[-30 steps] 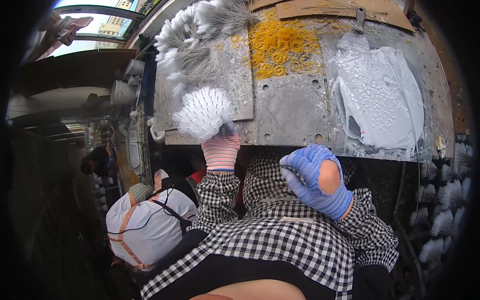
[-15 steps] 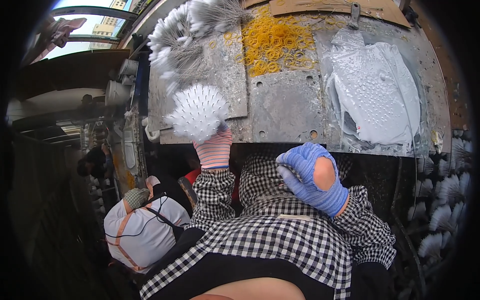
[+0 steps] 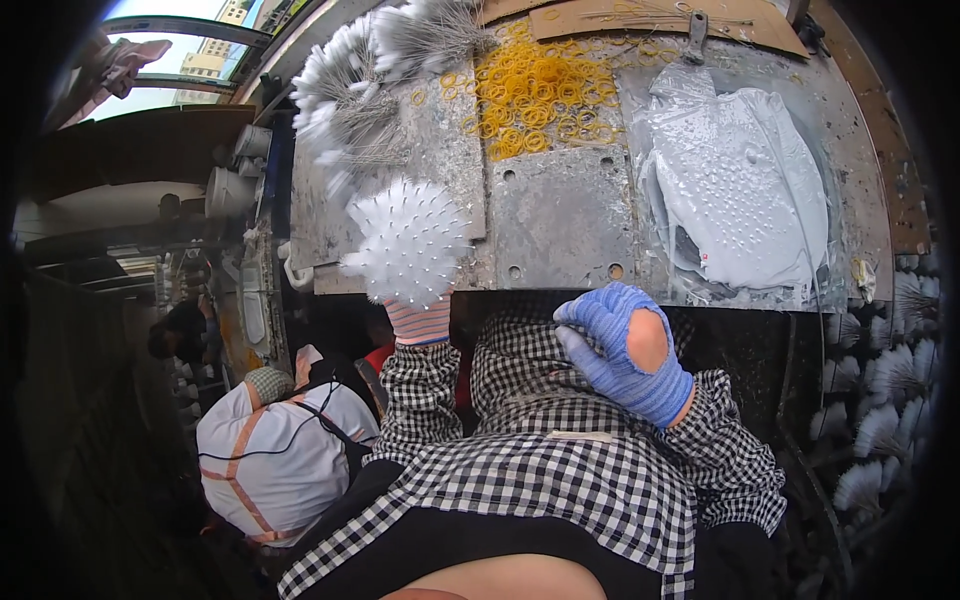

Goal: Bundling white feathery brush heads and threading them onto a metal rod.

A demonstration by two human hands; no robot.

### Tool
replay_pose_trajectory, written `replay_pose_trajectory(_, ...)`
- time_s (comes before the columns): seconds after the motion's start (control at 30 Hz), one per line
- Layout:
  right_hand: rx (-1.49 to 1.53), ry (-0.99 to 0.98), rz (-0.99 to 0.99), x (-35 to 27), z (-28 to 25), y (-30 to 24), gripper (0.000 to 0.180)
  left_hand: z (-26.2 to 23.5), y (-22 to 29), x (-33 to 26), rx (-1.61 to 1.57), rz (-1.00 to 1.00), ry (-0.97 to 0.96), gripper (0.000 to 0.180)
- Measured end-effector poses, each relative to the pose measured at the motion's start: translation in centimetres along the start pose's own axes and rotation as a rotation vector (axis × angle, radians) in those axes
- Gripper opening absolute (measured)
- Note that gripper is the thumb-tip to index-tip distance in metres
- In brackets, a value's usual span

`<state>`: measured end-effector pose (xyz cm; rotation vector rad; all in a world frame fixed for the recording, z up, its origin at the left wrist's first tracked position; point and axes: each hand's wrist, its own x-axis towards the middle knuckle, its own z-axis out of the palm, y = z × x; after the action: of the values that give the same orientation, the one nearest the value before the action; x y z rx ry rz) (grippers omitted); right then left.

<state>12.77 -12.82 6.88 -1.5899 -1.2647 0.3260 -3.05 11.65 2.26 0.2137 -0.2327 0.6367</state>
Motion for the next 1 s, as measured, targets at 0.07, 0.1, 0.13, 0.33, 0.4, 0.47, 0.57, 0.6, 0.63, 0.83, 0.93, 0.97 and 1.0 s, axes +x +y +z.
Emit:
replay_pose_trajectory(0.07,-0.018,0.000,0.012,-0.1,-0.7,0.3,0.016,1.8,-0.3,0.6,0.157,-0.076,0.099,0.078)
replay_pose_trajectory(0.1,0.003,0.012,0.043,0.1,-1.1,0.4,0.016,2.5,-0.1,0.9,0.324,-0.149,0.197,0.075)
replay_pose_trajectory(0.13,0.022,0.024,0.075,0.5,-1.6,0.5,0.017,1.8,0.9,0.9,0.311,-0.155,0.197,0.075)
replay_pose_trajectory(0.33,0.111,0.041,0.105,4.3,-4.6,0.3,0.015,2.3,-1.1,5.2,0.936,-0.080,0.446,0.023)
replay_pose_trajectory(0.4,0.083,0.017,0.102,5.7,-4.4,0.9,0.015,2.0,-1.8,6.7,1.005,-0.138,0.369,0.022)
replay_pose_trajectory(0.47,0.024,-0.112,-0.019,6.6,-3.7,2.4,0.016,1.7,-2.7,7.8,1.073,-0.196,0.330,0.022)
replay_pose_trajectory(0.57,-0.095,-0.170,-0.062,7.1,-2.6,4.6,0.018,1.4,-4.2,9.0,1.178,-0.277,0.249,0.024)
replay_pose_trajectory(0.6,-0.161,-0.232,-0.048,7.1,-2.5,5.0,0.019,1.1,-4.6,9.3,1.211,-0.300,0.215,0.026)
replay_pose_trajectory(0.63,-0.216,-0.269,0.022,7.1,-2.6,5.1,0.021,0.5,-4.5,9.8,1.321,-0.350,0.149,0.025)
replay_pose_trajectory(0.83,-0.346,-0.272,0.188,7.1,-4.0,6.9,0.033,-1.3,-8.5,12.6,1.308,-0.375,-0.037,0.023)
replay_pose_trajectory(0.93,-0.395,-0.207,0.192,6.6,-4.5,8.5,0.039,-0.9,-11.4,13.8,1.362,-0.351,-0.110,0.024)
replay_pose_trajectory(0.97,-0.425,-0.153,0.195,6.5,-5.0,9.1,0.039,-0.8,-12.3,14.3,1.383,-0.357,-0.101,0.025)
replay_pose_trajectory(1.0,-0.457,-0.100,0.198,6.3,-5.4,9.8,0.039,-0.7,-13.2,14.7,1.403,-0.362,-0.093,0.026)
